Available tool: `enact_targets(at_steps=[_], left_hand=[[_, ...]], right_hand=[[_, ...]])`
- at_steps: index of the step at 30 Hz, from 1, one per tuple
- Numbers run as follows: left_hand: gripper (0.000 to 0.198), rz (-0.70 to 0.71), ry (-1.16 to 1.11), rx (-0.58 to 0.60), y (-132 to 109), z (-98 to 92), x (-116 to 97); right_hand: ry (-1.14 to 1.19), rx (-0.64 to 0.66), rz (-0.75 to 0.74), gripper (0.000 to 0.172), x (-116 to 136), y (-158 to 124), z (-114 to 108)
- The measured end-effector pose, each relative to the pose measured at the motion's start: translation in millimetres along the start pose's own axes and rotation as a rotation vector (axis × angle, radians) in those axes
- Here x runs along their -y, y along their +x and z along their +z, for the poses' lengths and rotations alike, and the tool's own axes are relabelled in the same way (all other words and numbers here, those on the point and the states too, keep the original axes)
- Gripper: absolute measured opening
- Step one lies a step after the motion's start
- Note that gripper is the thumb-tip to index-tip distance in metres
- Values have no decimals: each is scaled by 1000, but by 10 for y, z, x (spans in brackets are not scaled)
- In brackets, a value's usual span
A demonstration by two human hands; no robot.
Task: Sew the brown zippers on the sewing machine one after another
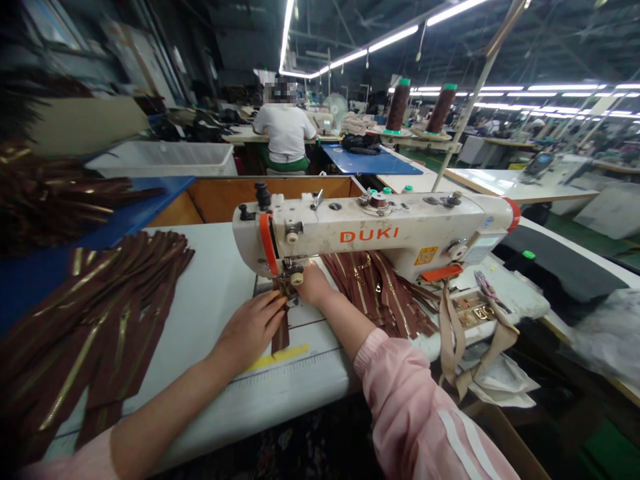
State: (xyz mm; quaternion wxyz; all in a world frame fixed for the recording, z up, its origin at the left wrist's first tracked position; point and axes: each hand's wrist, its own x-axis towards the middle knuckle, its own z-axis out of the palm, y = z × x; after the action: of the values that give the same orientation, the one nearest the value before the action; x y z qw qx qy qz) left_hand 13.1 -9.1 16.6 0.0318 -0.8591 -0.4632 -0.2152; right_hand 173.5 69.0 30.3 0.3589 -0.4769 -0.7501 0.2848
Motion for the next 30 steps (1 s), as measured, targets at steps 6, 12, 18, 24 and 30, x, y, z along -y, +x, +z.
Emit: enact_targets(at_steps=[6, 12, 18, 24, 30], left_hand=[[31, 10, 21, -19, 2, 31, -2], [31, 18, 14, -27, -3, 24, -22], [32, 23, -3, -32, -25, 32, -15], [32, 26, 10, -41, -26, 30, -20], [32, 9, 15, 3, -24, 14, -23]], right_hand=[[7, 28, 40, 8, -37, 46, 50], [18, 62, 25, 5, -99, 81, 62], [66, 45, 22, 5, -109, 73, 65], [61, 54, 22, 6, -90, 69, 66], [7, 51, -9, 10, 2, 62, 12]])
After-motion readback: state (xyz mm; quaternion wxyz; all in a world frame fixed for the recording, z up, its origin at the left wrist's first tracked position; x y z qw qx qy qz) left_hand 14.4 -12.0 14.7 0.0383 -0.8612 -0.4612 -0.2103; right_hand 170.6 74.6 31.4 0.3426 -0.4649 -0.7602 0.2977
